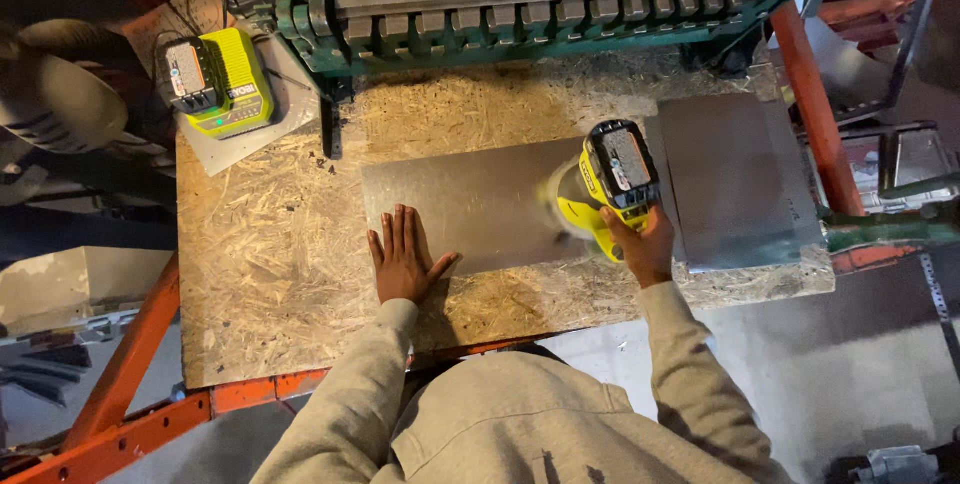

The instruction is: The person uses a yellow cordless orbital sander to smooth the surface of a rectangular metal sheet placed on a workbench. The person holds the sheet with the left hand while moving the sander across the surface with the right hand.

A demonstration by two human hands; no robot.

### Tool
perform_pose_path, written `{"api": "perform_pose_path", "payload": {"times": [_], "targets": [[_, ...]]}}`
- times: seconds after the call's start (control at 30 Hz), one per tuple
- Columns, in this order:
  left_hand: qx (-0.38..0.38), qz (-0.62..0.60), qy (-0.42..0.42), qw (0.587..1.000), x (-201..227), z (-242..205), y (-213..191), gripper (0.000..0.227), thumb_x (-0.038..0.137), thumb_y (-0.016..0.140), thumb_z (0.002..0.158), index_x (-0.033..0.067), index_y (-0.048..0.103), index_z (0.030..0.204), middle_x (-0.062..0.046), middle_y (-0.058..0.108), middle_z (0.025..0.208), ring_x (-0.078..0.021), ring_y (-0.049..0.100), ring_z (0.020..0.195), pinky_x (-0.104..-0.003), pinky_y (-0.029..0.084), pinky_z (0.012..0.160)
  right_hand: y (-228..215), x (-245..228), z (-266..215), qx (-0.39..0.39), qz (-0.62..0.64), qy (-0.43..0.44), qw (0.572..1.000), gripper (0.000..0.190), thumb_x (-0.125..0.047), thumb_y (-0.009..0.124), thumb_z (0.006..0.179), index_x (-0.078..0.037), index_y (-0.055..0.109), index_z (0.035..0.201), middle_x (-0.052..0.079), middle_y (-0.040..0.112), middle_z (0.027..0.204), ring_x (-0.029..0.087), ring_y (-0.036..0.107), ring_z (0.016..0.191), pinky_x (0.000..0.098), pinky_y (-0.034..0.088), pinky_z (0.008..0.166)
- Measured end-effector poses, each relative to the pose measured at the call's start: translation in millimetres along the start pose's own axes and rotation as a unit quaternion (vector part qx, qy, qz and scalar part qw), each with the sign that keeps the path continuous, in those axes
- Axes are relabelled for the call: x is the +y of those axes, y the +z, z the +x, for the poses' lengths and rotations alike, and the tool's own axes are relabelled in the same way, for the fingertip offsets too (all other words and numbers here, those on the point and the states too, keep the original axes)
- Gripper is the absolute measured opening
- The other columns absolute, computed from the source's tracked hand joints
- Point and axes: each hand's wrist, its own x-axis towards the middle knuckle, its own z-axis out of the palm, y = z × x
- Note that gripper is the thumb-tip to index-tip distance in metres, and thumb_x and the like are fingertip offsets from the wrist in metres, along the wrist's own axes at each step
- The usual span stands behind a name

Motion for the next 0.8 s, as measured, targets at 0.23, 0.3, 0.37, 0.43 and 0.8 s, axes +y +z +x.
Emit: {"api": "perform_pose_path", "payload": {"times": [0.23, 0.3, 0.37, 0.43, 0.8], "targets": [[-0.004, -0.017, 0.004, 1.000, 0.1, -1.9, -3.1, 0.137, 0.101, 0.064, 0.090, 0.0200, 0.023, 0.193, -0.007, 0.021, 0.201, -0.0389, 0.020, 0.184, -0.068, 0.007, 0.149, 6.2, -12.6, 27.3, 0.003, -0.024, -0.078, 0.997, 0.032, -0.027, 0.101, 0.105, -0.010, 0.078, 0.120, 0.011, 0.073, 0.071, 0.024, 0.077, 0.068, 0.0436, 0.064, 0.072], [-0.025, -0.009, 0.006, 1.000, -2.6, -0.6, -3.1, 0.139, 0.104, 0.061, 0.089, 0.0213, 0.020, 0.193, -0.006, 0.018, 0.202, -0.0384, 0.018, 0.185, -0.067, 0.007, 0.150, 9.2, 1.7, 45.2, 0.024, 0.010, -0.052, 0.998, 0.039, -0.028, 0.102, 0.103, -0.007, 0.077, 0.126, 0.013, 0.084, 0.094, 0.021, 0.079, 0.067, 0.0407, 0.068, 0.065], [-0.026, -0.007, 0.007, 1.000, -5.5, -2.4, 1.2, 0.139, 0.104, 0.061, 0.089, 0.0217, 0.020, 0.193, -0.006, 0.018, 0.202, -0.0384, 0.017, 0.185, -0.067, 0.006, 0.150, 14.4, -6.3, 48.6, 0.013, 0.014, -0.056, 0.998, 0.046, -0.029, 0.102, 0.103, -0.006, 0.076, 0.132, 0.015, 0.084, 0.103, 0.024, 0.081, 0.073, 0.0431, 0.069, 0.067], [-0.029, -0.006, 0.011, 1.000, -5.9, -3.2, 3.3, 0.140, 0.105, 0.061, 0.089, 0.0222, 0.019, 0.193, -0.006, 0.017, 0.202, -0.0385, 0.016, 0.185, -0.067, 0.006, 0.150, 17.6, -4.2, 59.3, 0.003, 0.017, -0.058, 0.998, 0.052, -0.030, 0.102, 0.102, -0.005, 0.074, 0.139, 0.017, 0.085, 0.112, 0.028, 0.083, 0.078, 0.0455, 0.069, 0.069], [-0.007, 0.005, 0.040, 0.999, -14.6, -3.2, 7.1, 0.134, 0.103, 0.058, 0.092, 0.0227, 0.022, 0.193, -0.006, 0.021, 0.201, -0.0380, 0.020, 0.184, -0.067, 0.011, 0.149, 38.9, 15.9, 86.5, -0.058, -0.004, -0.041, 0.997, 0.056, -0.034, 0.102, 0.103, -0.003, 0.074, 0.141, 0.013, 0.084, 0.105, 0.028, 0.083, 0.078, 0.0521, 0.067, 0.073]]}}
